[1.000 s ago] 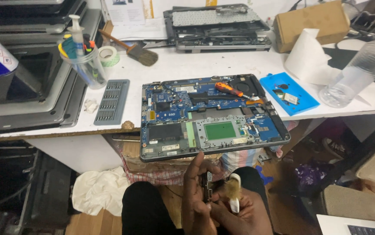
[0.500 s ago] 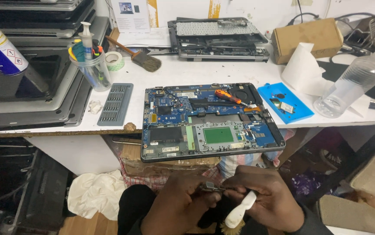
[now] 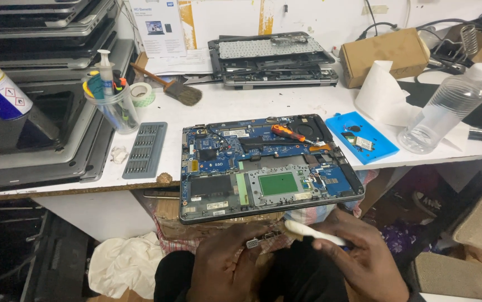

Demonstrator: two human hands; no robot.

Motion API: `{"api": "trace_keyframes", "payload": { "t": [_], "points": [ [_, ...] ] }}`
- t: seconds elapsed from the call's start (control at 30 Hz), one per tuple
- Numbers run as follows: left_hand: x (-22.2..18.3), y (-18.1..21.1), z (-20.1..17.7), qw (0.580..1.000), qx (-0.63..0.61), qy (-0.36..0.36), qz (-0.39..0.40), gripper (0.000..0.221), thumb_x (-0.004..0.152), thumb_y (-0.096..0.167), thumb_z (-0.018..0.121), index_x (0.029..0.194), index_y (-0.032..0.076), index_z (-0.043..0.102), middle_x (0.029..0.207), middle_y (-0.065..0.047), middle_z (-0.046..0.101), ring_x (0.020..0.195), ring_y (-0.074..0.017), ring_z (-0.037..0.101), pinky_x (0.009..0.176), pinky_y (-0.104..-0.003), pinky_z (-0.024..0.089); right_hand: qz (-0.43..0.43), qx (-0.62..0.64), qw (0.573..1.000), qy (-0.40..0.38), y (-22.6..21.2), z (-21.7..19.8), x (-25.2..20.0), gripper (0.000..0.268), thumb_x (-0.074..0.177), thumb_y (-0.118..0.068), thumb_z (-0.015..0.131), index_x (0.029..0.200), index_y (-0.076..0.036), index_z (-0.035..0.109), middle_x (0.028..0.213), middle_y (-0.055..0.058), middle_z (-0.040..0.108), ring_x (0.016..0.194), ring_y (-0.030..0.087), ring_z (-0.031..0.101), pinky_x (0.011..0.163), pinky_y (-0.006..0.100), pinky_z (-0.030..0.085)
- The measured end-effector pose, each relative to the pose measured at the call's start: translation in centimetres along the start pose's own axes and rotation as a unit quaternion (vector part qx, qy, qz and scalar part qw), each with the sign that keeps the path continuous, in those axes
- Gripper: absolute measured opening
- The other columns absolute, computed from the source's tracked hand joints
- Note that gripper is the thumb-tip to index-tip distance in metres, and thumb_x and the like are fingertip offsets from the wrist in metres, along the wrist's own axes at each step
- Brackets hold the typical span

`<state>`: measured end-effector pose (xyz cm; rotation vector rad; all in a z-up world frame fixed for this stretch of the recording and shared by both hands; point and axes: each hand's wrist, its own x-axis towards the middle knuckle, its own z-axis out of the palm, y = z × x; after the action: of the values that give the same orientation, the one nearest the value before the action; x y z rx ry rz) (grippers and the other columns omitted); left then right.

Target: Cleaning a small circuit board with a brush and solution before re-installing it into a laptop chassis.

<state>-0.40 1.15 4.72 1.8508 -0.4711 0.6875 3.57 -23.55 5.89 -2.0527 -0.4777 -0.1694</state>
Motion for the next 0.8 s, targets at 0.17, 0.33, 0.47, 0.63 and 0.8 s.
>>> {"api": "trace_keyframes", "payload": {
  "t": [0.17,0.33,0.47,0.63,0.8],
  "points": [
    [-0.5,-0.6,0.3,0.999,0.044,-0.002,-0.004,0.028,0.089,0.011,0.062,0.114,0.013,0.076,0.091,-0.005,0.081,0.063,-0.022,0.074,0.057,-0.038,0.054,-0.145,-0.041,0.988,0.019,0.4,0.3,0.0,0.034,0.086,-0.027,0.074,0.114,-0.012,0.082,0.073,0.002,0.056,0.066,0.016,0.05,0.064,0.032,0.035],
    [-1.0,-1.4,-0.2,0.991,0.07,0.015,0.109,0.028,0.092,0.006,0.056,0.115,0.006,0.072,0.11,-0.015,0.079,0.096,-0.0329,0.081,0.084,-0.042,0.064,-0.211,-0.086,0.973,0.036,-1.0,2.1,-0.4,0.025,0.09,-0.028,0.069,0.105,-0.01,0.078,0.071,0.002,0.054,0.058,0.016,0.054,0.053,0.031,0.038],
    [-1.2,-0.9,0.0,0.992,0.059,0.027,0.104,0.035,0.085,-0.007,0.055,0.113,0.003,0.073,0.107,-0.016,0.079,0.096,-0.0307,0.082,0.083,-0.038,0.065,-0.183,-0.054,0.979,0.068,-1.0,3.3,-1.3,0.028,0.092,-0.03,0.065,0.1,-0.007,0.079,0.077,0.004,0.064,0.064,0.016,0.065,0.061,0.028,0.046],
    [-1.1,-0.9,-0.3,0.985,0.064,0.088,0.133,0.04,0.085,-0.01,0.046,0.115,0.0,0.07,0.108,-0.019,0.079,0.094,-0.032,0.082,0.086,-0.04,0.067,-0.1,-0.049,0.983,0.144,-0.7,2.2,-1.7,0.017,0.088,-0.018,0.07,0.093,-0.006,0.081,0.079,0.004,0.073,0.067,0.013,0.064,0.061,0.028,0.044],
    [-0.9,0.3,0.4,0.989,0.025,0.087,0.114,0.018,0.091,0.005,0.068,0.108,-0.001,0.071,0.102,-0.018,0.078,0.087,-0.0283,0.082,0.078,-0.036,0.066,-0.086,-0.019,0.991,0.097,-2.5,4.6,-2.6,0.016,0.089,-0.026,0.07,0.085,-0.012,0.079,0.074,-0.001,0.072,0.062,0.011,0.066,0.058,0.026,0.047]
  ]
}}
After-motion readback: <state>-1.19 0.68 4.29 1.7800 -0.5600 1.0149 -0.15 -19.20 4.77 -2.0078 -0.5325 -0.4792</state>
